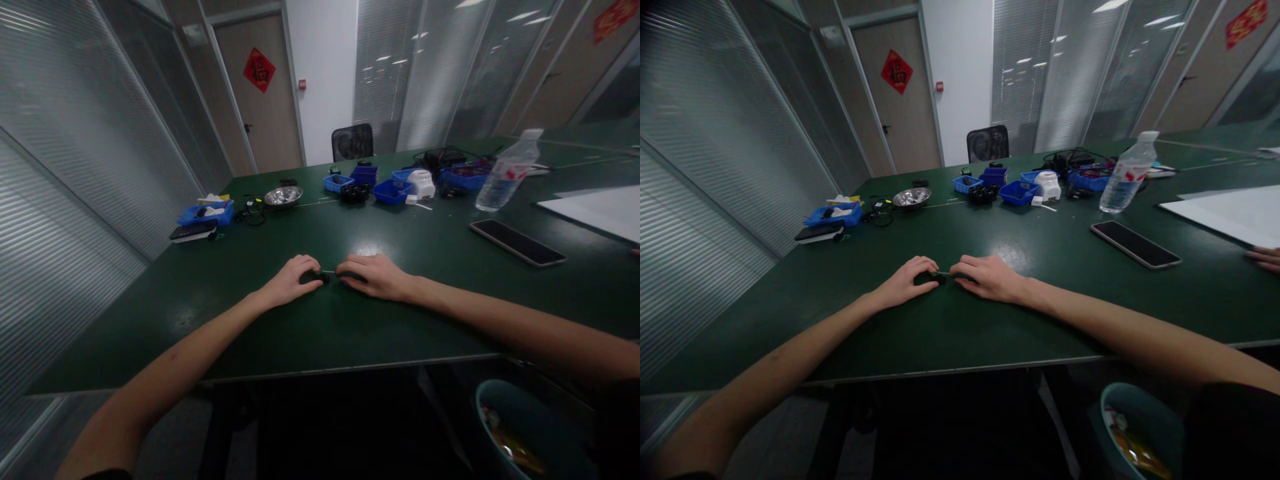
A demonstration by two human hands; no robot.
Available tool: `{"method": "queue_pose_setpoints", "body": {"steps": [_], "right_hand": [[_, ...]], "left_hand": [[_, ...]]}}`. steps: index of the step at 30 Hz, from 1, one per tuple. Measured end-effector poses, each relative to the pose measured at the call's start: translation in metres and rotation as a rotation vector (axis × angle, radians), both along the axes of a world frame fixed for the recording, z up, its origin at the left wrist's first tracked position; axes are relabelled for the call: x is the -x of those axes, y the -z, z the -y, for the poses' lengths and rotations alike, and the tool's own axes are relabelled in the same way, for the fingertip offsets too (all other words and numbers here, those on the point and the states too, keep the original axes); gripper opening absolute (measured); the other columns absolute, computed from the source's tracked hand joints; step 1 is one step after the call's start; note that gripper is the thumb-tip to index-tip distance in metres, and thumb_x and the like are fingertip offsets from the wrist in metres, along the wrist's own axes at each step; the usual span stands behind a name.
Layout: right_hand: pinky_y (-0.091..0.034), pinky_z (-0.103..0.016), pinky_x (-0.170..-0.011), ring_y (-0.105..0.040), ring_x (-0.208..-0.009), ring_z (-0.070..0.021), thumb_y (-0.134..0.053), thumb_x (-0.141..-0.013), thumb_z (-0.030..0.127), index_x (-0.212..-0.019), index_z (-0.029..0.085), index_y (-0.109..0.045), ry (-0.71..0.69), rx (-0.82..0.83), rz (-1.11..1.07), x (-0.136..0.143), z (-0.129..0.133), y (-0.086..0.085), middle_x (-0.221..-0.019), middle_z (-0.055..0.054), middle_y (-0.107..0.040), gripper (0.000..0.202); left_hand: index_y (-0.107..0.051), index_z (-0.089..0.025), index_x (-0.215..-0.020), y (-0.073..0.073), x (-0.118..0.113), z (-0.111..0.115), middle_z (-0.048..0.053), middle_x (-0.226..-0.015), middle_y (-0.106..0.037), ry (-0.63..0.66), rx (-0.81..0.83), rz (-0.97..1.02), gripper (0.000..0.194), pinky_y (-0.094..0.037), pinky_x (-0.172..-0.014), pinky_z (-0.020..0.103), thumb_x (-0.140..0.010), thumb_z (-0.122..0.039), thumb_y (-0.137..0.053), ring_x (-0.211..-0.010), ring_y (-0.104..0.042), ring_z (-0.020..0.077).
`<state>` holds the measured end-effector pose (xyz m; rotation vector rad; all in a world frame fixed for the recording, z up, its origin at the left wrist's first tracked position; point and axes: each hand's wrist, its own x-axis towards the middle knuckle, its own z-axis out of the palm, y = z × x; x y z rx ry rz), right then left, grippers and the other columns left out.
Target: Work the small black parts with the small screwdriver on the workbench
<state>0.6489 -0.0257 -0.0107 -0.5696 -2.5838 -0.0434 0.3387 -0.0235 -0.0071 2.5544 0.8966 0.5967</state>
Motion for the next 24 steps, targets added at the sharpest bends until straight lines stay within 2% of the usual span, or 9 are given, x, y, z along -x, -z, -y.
{"method": "queue_pose_setpoints", "body": {"steps": [11,14,19,24], "right_hand": [[-0.041,-0.028,-0.061,-0.060,-0.074,-0.0152,-0.052,-0.113,0.032,-0.130,0.020,-0.064,0.036,0.020,-0.006,0.000,0.000,0.000,-0.110,-0.008,-0.070,0.024],[-0.044,-0.029,-0.064,-0.063,-0.077,-0.0165,-0.054,-0.111,0.031,-0.132,0.021,-0.063,0.116,0.046,-0.033,0.000,-0.004,0.004,-0.116,-0.009,-0.070,0.024],[-0.052,-0.033,-0.074,-0.069,-0.093,-0.0217,-0.063,-0.106,0.027,-0.131,0.022,-0.063,0.320,0.116,-0.086,-0.007,-0.017,0.009,-0.123,-0.009,-0.071,0.025],[-0.053,-0.034,-0.077,-0.071,-0.098,-0.0235,-0.066,-0.104,0.028,-0.129,0.024,-0.066,0.405,0.197,-0.038,-0.010,-0.025,0.009,-0.129,-0.008,-0.072,0.025]], "left_hand": [[-0.069,-0.021,-0.111,0.003,0.001,0.000,0.010,-0.127,-0.069,0.011,-0.010,0.022,0.019,-0.048,-0.109,0.045,-0.106,-0.039,-0.067,-0.121,-0.062,0.0279],[-0.068,-0.021,-0.112,0.002,0.001,0.000,0.010,-0.128,-0.069,0.015,-0.005,0.019,0.019,-0.048,-0.110,0.045,-0.106,-0.039,-0.067,-0.122,-0.062,0.0278],[-0.068,-0.021,-0.112,0.000,0.000,0.002,0.011,-0.128,-0.069,-0.004,0.002,0.015,0.018,-0.048,-0.110,0.047,-0.105,-0.038,-0.067,-0.122,-0.062,0.0285],[-0.067,-0.020,-0.107,-0.001,0.000,0.004,0.012,-0.134,-0.068,-0.063,0.004,-0.008,0.018,-0.048,-0.111,0.049,-0.101,-0.037,-0.068,-0.127,-0.060,0.0307]]}}
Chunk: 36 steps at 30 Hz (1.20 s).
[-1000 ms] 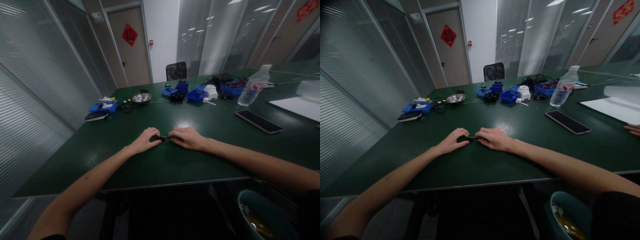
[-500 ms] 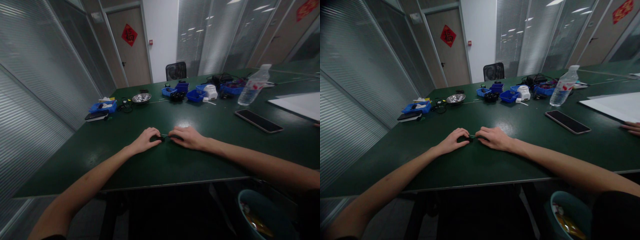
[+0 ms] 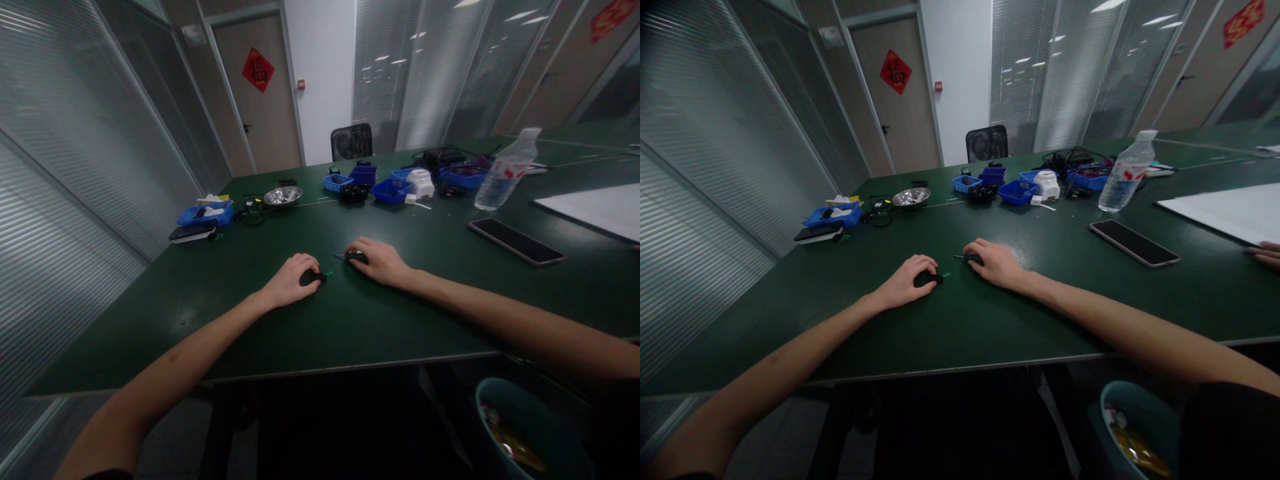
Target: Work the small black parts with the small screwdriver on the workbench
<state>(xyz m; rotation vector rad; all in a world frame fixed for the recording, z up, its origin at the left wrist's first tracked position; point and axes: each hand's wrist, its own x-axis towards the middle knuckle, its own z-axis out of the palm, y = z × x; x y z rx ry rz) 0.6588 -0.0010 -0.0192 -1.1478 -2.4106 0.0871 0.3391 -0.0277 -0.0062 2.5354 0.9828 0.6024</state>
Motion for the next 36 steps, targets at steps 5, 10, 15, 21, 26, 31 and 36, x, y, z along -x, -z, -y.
{"method": "queue_pose_setpoints", "body": {"steps": [5,10,15,21,26,31,36], "right_hand": [[-0.055,-0.037,-0.083,-0.071,-0.103,-0.0253,-0.063,-0.104,0.030,-0.133,0.025,-0.065,0.012,0.043,0.025,0.0009,0.0005,-0.0019,-0.131,-0.008,-0.071,0.029],[-0.056,-0.039,-0.087,-0.072,-0.106,-0.0259,-0.060,-0.105,0.033,-0.134,0.026,-0.064,0.006,0.063,-0.001,0.0005,0.0017,-0.0034,-0.132,-0.008,-0.072,0.029],[-0.056,-0.040,-0.087,-0.071,-0.106,-0.0263,-0.058,-0.107,0.033,-0.132,0.024,-0.066,-0.015,0.049,-0.019,0.0004,0.0026,-0.0041,-0.131,-0.009,-0.072,0.028],[-0.056,-0.039,-0.089,-0.070,-0.107,-0.0261,-0.056,-0.108,0.033,-0.133,0.024,-0.065,-0.037,0.030,-0.035,0.0003,0.0041,-0.0052,-0.130,-0.010,-0.072,0.028],[-0.056,-0.038,-0.090,-0.071,-0.106,-0.0252,-0.054,-0.110,0.033,-0.135,0.023,-0.063,-0.033,0.038,-0.064,0.0014,0.0051,-0.0047,-0.131,-0.011,-0.070,0.029],[-0.056,-0.039,-0.087,-0.071,-0.100,-0.0254,-0.054,-0.110,0.035,-0.135,0.024,-0.062,-0.036,0.017,-0.050,0.0034,0.0060,-0.0024,-0.130,-0.011,-0.070,0.029],[-0.055,-0.039,-0.086,-0.070,-0.098,-0.0249,-0.052,-0.111,0.034,-0.136,0.023,-0.061,-0.020,-0.045,-0.086,0.0023,0.0075,-0.0037,-0.128,-0.011,-0.070,0.029]], "left_hand": [[-0.065,-0.020,-0.105,-0.0023,-0.0002,0.0017,0.012,-0.142,-0.065,-0.068,0.008,-0.070,0.018,-0.045,-0.115,0.052,-0.100,-0.037,-0.066,-0.135,-0.056,0.0323],[-0.065,-0.020,-0.106,-0.0047,0.0002,0.0036,0.012,-0.145,-0.064,-0.064,0.005,-0.107,0.019,-0.045,-0.115,0.052,-0.101,-0.039,-0.063,-0.137,-0.055,0.0318],[-0.064,-0.020,-0.108,-0.0054,0.0028,0.0028,0.012,-0.145,-0.064,-0.032,-0.011,-0.112,0.021,-0.045,-0.115,0.051,-0.103,-0.040,-0.062,-0.137,-0.055,0.0315],[-0.066,-0.020,-0.108,-0.0038,0.0042,0.0012,0.013,-0.145,-0.065,-0.014,-0.031,-0.110,0.019,-0.045,-0.115,0.053,-0.103,-0.039,-0.064,-0.138,-0.055,0.0323],[-0.066,-0.020,-0.114,-0.0033,0.0039,0.0032,0.012,-0.141,-0.068,0.041,-0.045,-0.031,0.018,-0.047,-0.115,0.051,-0.105,-0.036,-0.064,-0.137,-0.058,0.0295],[-0.067,-0.022,-0.122,-0.0068,0.0023,0.0077,0.013,-0.148,-0.067,0.145,-0.037,-0.032,0.018,-0.044,-0.120,0.054,-0.106,-0.032,-0.065,-0.146,-0.055,0.0292],[-0.067,-0.022,-0.137,-0.0071,0.0037,0.0082,0.013,-0.148,-0.068,0.205,-0.096,-0.095,0.031,-0.042,-0.123,0.052,-0.108,-0.031,-0.063,-0.149,-0.055,0.0278]]}}
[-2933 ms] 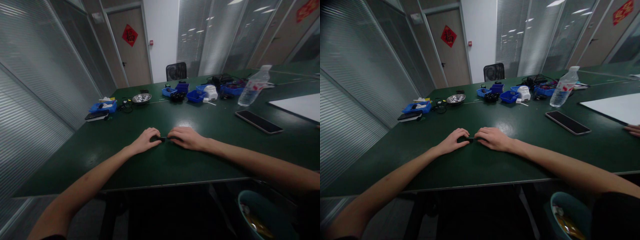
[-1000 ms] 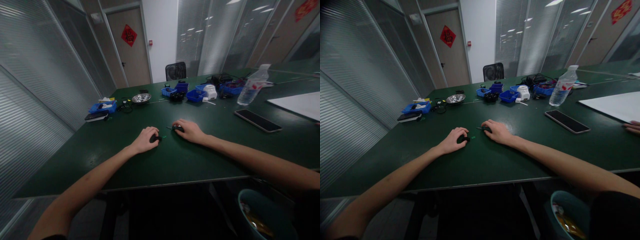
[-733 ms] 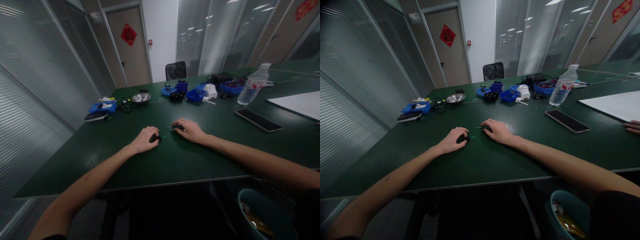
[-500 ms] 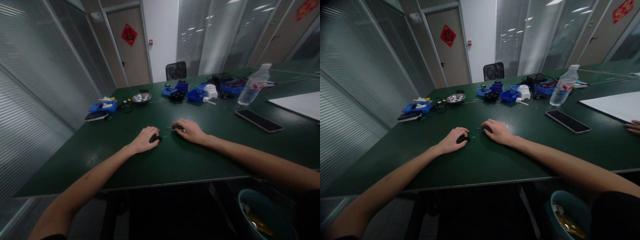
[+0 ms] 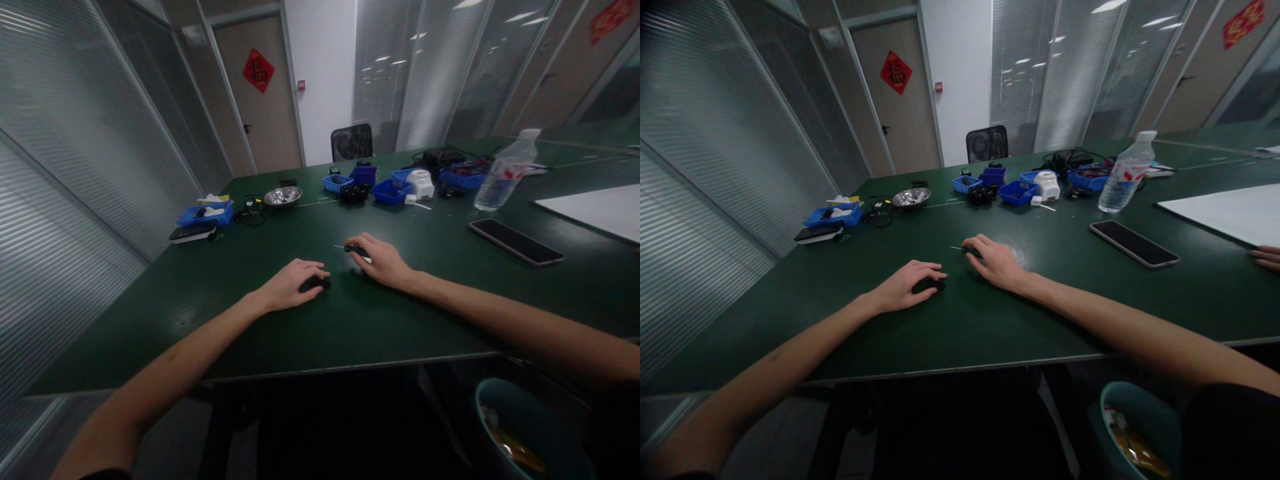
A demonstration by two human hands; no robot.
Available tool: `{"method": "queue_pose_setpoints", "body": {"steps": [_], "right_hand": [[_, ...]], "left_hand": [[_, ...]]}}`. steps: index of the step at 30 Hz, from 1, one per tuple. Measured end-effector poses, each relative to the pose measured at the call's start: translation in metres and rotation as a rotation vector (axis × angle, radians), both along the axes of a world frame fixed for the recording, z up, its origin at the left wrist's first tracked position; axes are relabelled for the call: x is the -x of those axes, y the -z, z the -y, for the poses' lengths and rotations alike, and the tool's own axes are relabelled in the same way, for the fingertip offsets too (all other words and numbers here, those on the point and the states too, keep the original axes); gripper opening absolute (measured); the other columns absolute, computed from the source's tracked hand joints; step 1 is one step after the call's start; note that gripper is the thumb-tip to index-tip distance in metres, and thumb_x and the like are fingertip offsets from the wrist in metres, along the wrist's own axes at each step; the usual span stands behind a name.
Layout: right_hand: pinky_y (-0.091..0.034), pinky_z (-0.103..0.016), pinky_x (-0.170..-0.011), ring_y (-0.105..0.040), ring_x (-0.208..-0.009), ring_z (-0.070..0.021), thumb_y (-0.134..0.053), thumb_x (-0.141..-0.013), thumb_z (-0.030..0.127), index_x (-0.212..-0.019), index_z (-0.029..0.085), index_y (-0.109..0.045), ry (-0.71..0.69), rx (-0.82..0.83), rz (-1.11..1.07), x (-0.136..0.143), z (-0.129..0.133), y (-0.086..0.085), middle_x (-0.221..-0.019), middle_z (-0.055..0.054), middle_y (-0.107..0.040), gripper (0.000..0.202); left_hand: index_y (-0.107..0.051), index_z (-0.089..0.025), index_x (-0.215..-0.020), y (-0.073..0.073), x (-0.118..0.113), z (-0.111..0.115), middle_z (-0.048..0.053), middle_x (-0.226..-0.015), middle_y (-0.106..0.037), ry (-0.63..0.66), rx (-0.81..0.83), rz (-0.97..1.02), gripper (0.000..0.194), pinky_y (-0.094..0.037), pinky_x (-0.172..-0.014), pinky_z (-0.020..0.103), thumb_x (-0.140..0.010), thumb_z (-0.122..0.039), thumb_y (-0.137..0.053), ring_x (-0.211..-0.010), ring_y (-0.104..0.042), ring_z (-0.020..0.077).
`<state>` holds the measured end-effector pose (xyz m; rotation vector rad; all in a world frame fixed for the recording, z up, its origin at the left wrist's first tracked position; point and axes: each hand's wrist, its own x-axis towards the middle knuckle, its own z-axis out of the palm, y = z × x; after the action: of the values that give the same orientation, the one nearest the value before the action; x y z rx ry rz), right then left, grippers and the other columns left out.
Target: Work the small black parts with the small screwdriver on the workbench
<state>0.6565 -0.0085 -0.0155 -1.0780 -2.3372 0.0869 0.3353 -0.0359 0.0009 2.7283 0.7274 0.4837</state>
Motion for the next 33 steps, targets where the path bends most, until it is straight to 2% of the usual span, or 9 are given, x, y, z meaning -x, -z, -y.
{"method": "queue_pose_setpoints", "body": {"steps": [3,5,11,14,17,21,25,29,33], "right_hand": [[-0.055,-0.038,-0.081,-0.070,-0.096,-0.0245,-0.054,-0.110,0.035,-0.134,0.025,-0.062,-0.027,0.037,0.093,-0.001,0.000,0.000,-0.128,-0.010,-0.070,0.027],[-0.055,-0.037,-0.080,-0.070,-0.096,-0.0239,-0.052,-0.111,0.035,-0.136,0.024,-0.061,-0.025,0.041,0.090,-0.002,0.000,0.000,-0.130,-0.010,-0.069,0.029],[-0.053,-0.036,-0.078,-0.067,-0.090,-0.0219,-0.048,-0.113,0.037,-0.141,0.024,-0.057,-0.032,0.029,0.005,0.000,0.004,-0.004,-0.128,-0.011,-0.067,0.033],[-0.054,-0.035,-0.076,-0.068,-0.087,-0.0211,-0.045,-0.115,0.039,-0.144,0.024,-0.055,-0.015,0.056,0.004,0.001,0.004,-0.004,-0.129,-0.011,-0.068,0.035],[-0.054,-0.037,-0.076,-0.070,-0.085,-0.0230,-0.046,-0.114,0.042,-0.140,0.024,-0.060,0.038,0.072,0.119,0.003,0.003,-0.003,-0.124,-0.011,-0.073,0.034],[-0.055,-0.037,-0.077,-0.072,-0.090,-0.0249,-0.048,-0.113,0.044,-0.137,0.025,-0.064,0.075,0.063,0.182,0.002,0.001,-0.001,-0.127,-0.011,-0.075,0.035],[-0.055,-0.037,-0.075,-0.072,-0.088,-0.0238,-0.049,-0.112,0.043,-0.139,0.025,-0.064,0.089,0.057,0.161,-0.001,-0.001,-0.001,-0.130,-0.011,-0.073,0.035],[-0.055,-0.037,-0.078,-0.073,-0.094,-0.0255,-0.051,-0.112,0.043,-0.137,0.024,-0.066,0.078,0.057,0.166,-0.006,-0.003,-0.001,-0.131,-0.011,-0.073,0.035],[-0.056,-0.038,-0.080,-0.073,-0.095,-0.0258,-0.053,-0.111,0.042,-0.135,0.024,-0.068,0.061,0.061,0.181,-0.007,-0.001,-0.003,-0.128,-0.011,-0.075,0.035]], "left_hand": [[-0.068,-0.021,-0.140,-0.001,0.018,-0.008,0.014,-0.144,-0.070,-0.040,-0.065,-0.049,0.035,-0.045,-0.119,0.050,-0.108,-0.034,-0.062,-0.142,-0.061,0.0281],[-0.070,-0.020,-0.139,-0.002,0.045,-0.019,0.014,-0.141,-0.071,-0.116,-0.093,-0.094,0.036,-0.048,-0.116,0.049,-0.108,-0.037,-0.061,-0.135,-0.065,0.0285],[-0.070,-0.017,-0.131,-0.003,0.197,-0.043,0.014,-0.131,-0.074,-0.637,-0.079,-0.173,0.045,-0.052,-0.107,0.046,-0.103,-0.051,-0.059,-0.120,-0.069,0.0322],[-0.065,-0.013,-0.135,-0.005,0.273,-0.037,0.013,-0.128,-0.074,-0.956,-0.058,-0.196,0.049,-0.053,-0.096,0.037,-0.105,-0.050,-0.055,-0.108,-0.071,0.0289],[-0.065,-0.012,-0.133,-0.009,0.321,-0.024,0.008,-0.121,-0.075,-1.244,-0.042,-0.242,0.044,-0.049,-0.084,0.027,-0.104,-0.044,-0.060,-0.097,-0.069,0.0237],[-0.069,-0.013,-0.118,-0.018,0.339,-0.011,0.005,-0.099,-0.076,-1.458,-0.019,-0.270,0.034,-0.041,-0.072,0.022,-0.100,-0.041,-0.066,-0.091,-0.067,0.0226],[-0.072,-0.015,-0.108,-0.024,0.336,-0.011,0.001,-0.085,-0.072,-1.544,0.029,-0.259,0.029,-0.038,-0.067,0.021,-0.097,-0.041,-0.068,-0.083,-0.064,0.0214],[-0.072,-0.012,-0.116,-0.022,0.338,-0.015,0.005,-0.092,-0.074,-1.513,0.013,-0.250,0.033,-0.039,-0.069,0.022,-0.096,-0.038,-0.067,-0.086,-0.064,0.0221],[-0.070,-0.014,-0.131,-0.018,0.344,-0.012,0.003,-0.084,-0.069,-1.598,-0.019,-0.268,0.037,-0.038,-0.067,0.023,-0.101,-0.031,-0.057,-0.075,-0.059,0.0215]]}}
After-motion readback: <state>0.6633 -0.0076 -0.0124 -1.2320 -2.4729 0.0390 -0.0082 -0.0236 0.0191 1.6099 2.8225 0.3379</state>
